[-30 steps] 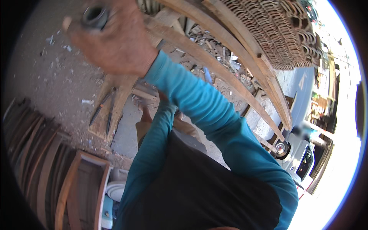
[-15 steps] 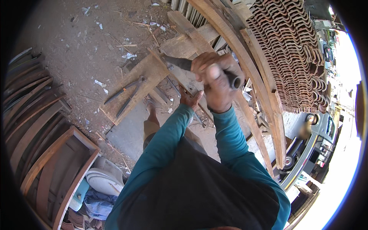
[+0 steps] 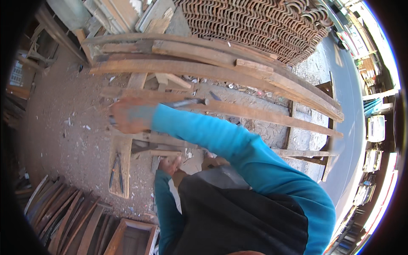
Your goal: The person uses a hammer to drive nails into wooden planks to assemble a frame, moving and positioning different pieces of wood by hand.
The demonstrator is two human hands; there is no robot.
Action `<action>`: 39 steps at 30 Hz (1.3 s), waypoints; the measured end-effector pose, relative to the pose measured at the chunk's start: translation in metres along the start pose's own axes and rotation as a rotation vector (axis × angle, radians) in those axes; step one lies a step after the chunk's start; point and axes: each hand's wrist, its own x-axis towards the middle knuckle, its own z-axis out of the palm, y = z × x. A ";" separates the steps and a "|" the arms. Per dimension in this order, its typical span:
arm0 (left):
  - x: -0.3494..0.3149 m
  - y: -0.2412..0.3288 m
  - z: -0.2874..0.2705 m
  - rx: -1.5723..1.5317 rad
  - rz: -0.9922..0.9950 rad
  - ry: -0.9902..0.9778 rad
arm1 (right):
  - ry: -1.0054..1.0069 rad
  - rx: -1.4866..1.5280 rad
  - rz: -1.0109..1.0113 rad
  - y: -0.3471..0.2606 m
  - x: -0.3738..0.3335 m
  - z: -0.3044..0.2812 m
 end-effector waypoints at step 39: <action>-0.008 -0.044 -0.072 -0.002 0.167 0.597 | 0.626 0.480 0.385 -0.087 -0.258 -0.079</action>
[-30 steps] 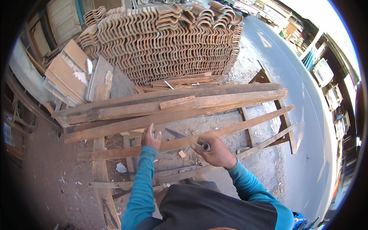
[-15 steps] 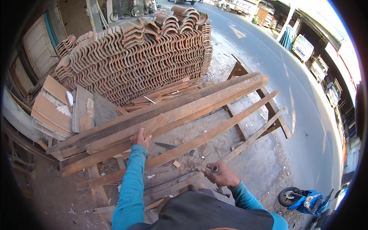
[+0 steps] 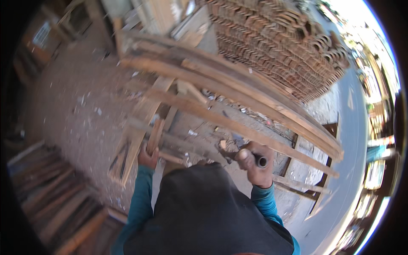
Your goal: The person uses a hammer to drive nails into wooden planks to assemble a frame, moving and positioning different pieces of wood by hand.
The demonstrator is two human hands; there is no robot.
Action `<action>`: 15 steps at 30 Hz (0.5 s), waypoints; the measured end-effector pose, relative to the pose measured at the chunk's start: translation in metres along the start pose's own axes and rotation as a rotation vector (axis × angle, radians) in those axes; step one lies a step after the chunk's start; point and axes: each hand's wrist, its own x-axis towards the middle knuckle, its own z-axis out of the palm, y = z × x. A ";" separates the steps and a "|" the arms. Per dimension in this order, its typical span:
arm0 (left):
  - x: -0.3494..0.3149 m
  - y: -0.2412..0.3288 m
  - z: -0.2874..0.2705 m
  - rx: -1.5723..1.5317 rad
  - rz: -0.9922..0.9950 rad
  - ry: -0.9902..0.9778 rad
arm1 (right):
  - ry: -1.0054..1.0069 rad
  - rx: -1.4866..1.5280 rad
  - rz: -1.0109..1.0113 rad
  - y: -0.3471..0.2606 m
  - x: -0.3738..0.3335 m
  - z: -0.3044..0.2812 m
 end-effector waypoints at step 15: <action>0.084 -0.070 -0.087 0.178 -0.042 0.089 | -0.322 0.386 -0.217 -0.063 0.141 0.295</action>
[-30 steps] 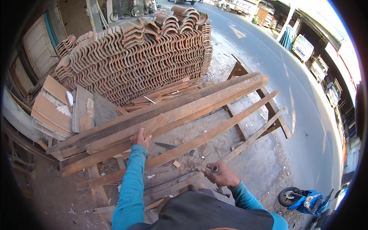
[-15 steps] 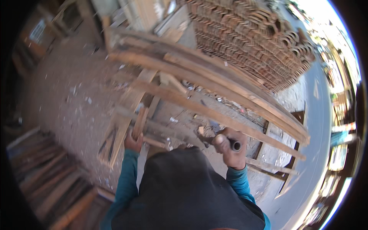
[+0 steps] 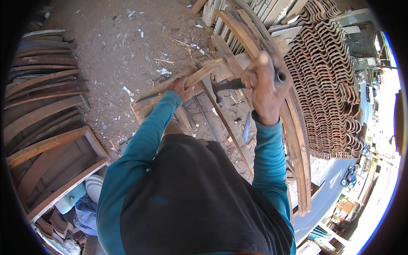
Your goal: The person uses a hammer to drive nails into wooden planks to assemble a frame, moving and positioning different pieces of wood by hand.
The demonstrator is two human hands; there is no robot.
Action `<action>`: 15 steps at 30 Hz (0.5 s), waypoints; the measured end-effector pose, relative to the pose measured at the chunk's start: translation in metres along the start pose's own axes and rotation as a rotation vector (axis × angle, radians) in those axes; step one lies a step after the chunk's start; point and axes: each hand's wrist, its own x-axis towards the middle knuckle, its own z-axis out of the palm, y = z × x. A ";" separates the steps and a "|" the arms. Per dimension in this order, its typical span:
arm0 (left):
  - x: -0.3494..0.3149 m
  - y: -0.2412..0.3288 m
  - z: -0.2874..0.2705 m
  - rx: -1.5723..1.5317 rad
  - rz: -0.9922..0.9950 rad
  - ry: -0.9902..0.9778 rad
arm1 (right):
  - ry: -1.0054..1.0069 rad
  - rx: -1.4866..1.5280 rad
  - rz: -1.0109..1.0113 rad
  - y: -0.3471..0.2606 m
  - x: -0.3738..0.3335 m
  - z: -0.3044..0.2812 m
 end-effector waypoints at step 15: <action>0.017 -0.016 0.025 -0.021 -0.022 -0.216 | -0.117 -0.232 0.121 0.110 0.137 0.089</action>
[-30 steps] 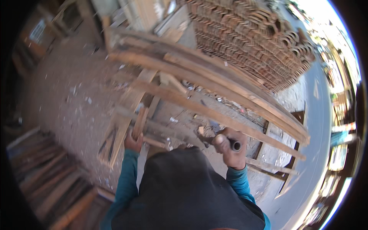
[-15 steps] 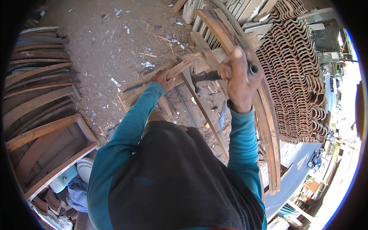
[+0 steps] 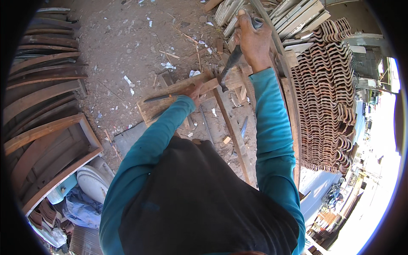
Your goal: The person uses a hammer to drive nails into wooden planks to assemble a frame, moving and positioning different pieces of wood by hand.
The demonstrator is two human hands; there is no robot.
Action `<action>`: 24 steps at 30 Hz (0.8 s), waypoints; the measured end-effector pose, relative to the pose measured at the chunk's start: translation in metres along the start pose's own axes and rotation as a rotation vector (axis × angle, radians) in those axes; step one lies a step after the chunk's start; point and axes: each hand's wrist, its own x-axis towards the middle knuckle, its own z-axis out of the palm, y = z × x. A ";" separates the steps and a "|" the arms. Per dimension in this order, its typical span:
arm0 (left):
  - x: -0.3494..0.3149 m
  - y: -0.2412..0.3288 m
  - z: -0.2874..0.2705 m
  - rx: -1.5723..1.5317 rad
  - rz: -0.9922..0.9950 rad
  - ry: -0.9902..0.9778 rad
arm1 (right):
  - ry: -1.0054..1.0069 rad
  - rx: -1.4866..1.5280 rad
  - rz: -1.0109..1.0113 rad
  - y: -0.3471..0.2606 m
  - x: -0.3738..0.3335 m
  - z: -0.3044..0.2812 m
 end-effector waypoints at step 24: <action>-0.007 -0.006 -0.013 0.140 0.028 0.001 | 0.241 0.179 -0.165 0.009 -0.138 -0.059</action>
